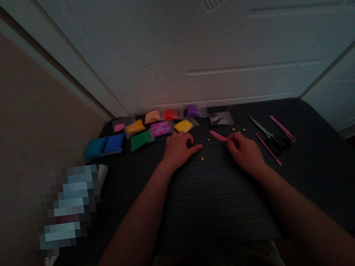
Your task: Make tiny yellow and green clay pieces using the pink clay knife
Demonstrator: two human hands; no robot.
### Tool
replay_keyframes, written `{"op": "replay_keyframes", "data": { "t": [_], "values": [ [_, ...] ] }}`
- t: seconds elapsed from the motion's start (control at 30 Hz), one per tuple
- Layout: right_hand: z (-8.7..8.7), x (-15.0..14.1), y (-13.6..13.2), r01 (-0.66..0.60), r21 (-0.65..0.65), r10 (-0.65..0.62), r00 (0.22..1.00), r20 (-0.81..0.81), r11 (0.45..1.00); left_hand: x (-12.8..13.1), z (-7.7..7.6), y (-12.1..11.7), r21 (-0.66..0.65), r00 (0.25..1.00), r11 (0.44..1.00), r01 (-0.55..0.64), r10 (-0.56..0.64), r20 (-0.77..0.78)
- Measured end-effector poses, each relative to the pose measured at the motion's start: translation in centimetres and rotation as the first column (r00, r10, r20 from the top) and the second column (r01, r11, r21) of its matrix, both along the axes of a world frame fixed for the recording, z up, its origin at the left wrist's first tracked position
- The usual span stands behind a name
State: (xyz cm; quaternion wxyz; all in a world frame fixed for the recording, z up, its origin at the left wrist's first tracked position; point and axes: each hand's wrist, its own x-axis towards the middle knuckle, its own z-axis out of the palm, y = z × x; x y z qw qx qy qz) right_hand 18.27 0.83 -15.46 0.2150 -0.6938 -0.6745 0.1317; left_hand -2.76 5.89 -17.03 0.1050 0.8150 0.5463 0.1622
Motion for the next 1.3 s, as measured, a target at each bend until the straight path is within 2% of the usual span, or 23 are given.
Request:
{"op": "replay_keyframes", "data": {
  "t": [0.17, 0.37, 0.6, 0.87, 1.13, 1.3],
  "values": [
    [-0.04, 0.11, -0.01, -0.007, -0.012, 0.007, 1.000, 0.008, 1.000, 0.15, 0.04, -0.02, 0.010, 0.999, 1.000, -0.024, 0.024, 0.027],
    [-0.09, 0.16, 0.01, 0.004, -0.009, -0.004, 1.000, 0.005, 1.000, -0.20, 0.11, -0.14, -0.001, 0.999, 0.999, 0.038, -0.038, 0.037],
    [-0.21, 0.21, 0.05, -0.003, -0.004, 0.003, 1.000, 0.011, 1.000, 0.34, 0.19, -0.12, 0.012, 0.999, 0.999, -0.036, 0.035, 0.019],
    [-0.39, 0.35, 0.07, -0.007, -0.007, 0.007, 1.000, -0.002, 1.000, -0.19, 0.07, -0.26, 0.019, 0.999, 0.999, 0.028, -0.028, 0.041],
    [0.00, 0.04, 0.02, 0.011, -0.026, -0.011, 1.000, 0.001, 1.000, 0.14, -0.14, -0.17, 0.059, 0.999, 0.998, -0.024, 0.022, 0.034],
    [-0.13, 0.10, 0.03, 0.008, -0.035, -0.009, 1.000, -0.014, 0.999, -0.18, -0.14, -0.20, 0.030, 0.998, 0.999, -0.015, 0.013, 0.064]
  ]
}}
